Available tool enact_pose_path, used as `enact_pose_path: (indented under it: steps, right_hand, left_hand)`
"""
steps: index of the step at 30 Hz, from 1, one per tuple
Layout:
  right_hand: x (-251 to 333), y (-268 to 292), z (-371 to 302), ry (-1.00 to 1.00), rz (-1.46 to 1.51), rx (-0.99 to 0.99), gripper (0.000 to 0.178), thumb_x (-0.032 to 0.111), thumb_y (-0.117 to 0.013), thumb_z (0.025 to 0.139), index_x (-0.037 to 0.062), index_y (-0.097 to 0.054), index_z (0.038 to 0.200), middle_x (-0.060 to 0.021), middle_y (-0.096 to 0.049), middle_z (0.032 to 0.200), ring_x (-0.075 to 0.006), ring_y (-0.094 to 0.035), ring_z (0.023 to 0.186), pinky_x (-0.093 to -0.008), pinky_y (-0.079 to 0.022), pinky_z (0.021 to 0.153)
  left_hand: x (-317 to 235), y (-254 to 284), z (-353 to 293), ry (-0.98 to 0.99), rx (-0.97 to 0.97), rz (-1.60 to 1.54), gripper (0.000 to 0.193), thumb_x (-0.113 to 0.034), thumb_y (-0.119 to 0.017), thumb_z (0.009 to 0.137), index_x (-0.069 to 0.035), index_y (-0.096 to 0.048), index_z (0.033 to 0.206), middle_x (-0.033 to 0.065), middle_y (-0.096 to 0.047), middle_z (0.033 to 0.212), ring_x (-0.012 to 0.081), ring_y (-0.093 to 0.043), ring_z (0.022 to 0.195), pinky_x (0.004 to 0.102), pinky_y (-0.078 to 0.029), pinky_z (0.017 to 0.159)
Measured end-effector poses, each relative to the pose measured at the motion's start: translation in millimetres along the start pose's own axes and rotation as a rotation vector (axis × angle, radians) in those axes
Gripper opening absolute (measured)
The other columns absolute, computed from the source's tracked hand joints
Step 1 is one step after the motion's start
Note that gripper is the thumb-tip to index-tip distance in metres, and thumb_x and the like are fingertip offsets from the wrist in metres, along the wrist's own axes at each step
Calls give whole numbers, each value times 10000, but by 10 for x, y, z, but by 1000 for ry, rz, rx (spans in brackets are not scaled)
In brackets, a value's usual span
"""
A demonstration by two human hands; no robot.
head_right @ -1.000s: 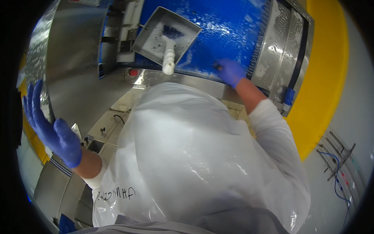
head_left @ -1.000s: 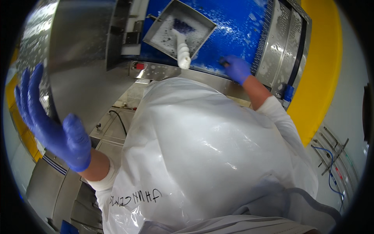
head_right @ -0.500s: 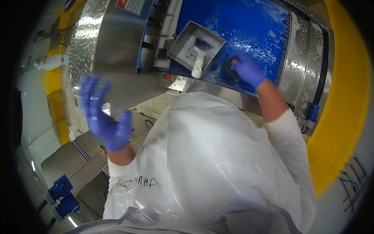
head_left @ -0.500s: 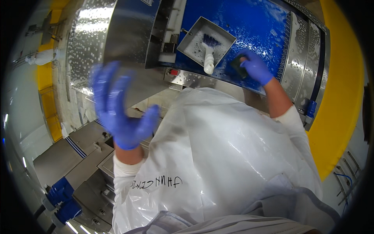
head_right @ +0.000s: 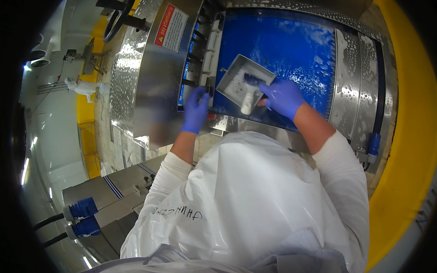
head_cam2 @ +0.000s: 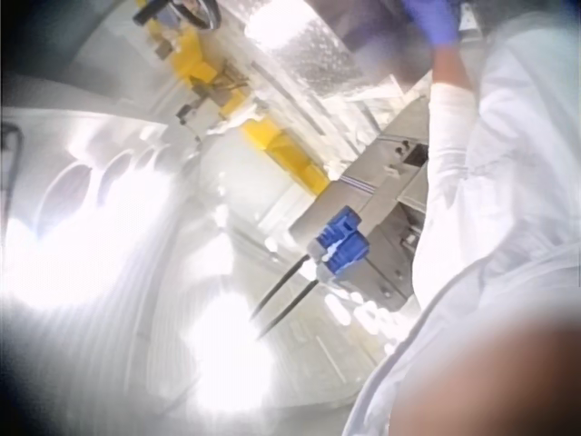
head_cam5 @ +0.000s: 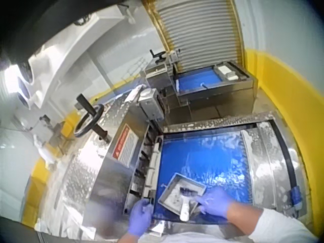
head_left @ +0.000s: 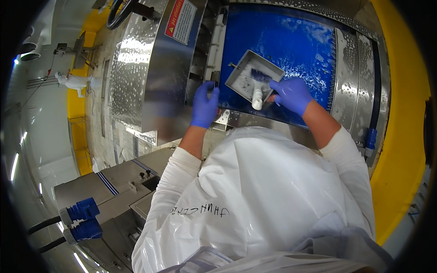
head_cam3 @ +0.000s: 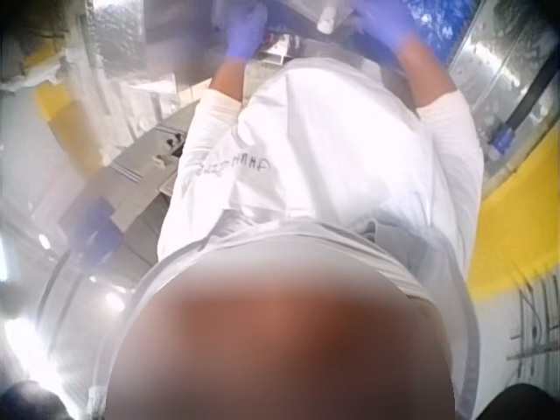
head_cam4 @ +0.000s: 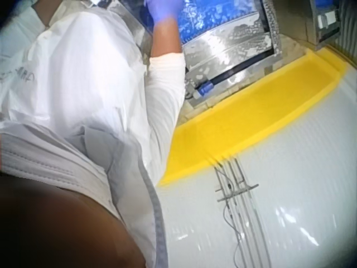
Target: The person scrubs a rectangular metal part with a brush in a blue water-filled basin, rinses it, and places it aside. They repeat this process for additional metal parts, handling each one individually.
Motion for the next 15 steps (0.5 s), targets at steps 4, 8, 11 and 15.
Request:
enact_pose_path:
  steps: [4,8,11,15]
  right_hand:
    - [-350,124,-414,-127,78,-89,374,469,-733,840,147,-625,996,-101,-683,732,-338,-680,714,-453,-512,634]
    - [-654,268,-749,-277,128,-124,377,482,-722,856,135,-624,965,-99,-699,743,-334,-691,716,-447,-515,632]
    - [-978,268,-1020,-406,199,-169,411,515,-711,871,125,-604,943,-95,-699,726,-339,-690,708,-453,-507,627]
    - [-1273,337,-1205,-537,109,-210,404,521,-681,907,128,-596,947,-114,-692,721,-351,-685,707,-471,-507,634]
  left_hand:
    - [-460,-586,201,-413,152,1007,430,-356,-648,928,-41,-646,1220,157,-637,1203,311,-535,1249,470,-420,1036]
    - [-92,-852,517,-319,336,1310,273,-262,-564,959,-90,-680,1137,100,-675,1151,283,-606,1107,444,-486,909]
    - [50,-1076,623,-327,502,1473,241,-230,-547,969,-124,-707,1115,82,-697,1128,245,-627,1086,422,-496,887]
    - [147,-1129,718,-261,519,1463,211,-200,-561,958,-135,-739,1050,70,-730,1080,237,-656,1074,405,-518,872]
Point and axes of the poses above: each hand's wrist, its own z-axis towards the middle knuckle, its own y-axis out of the back of the hand, x = y × z, the point moved 10 cm from there along z, towards the middle knuckle
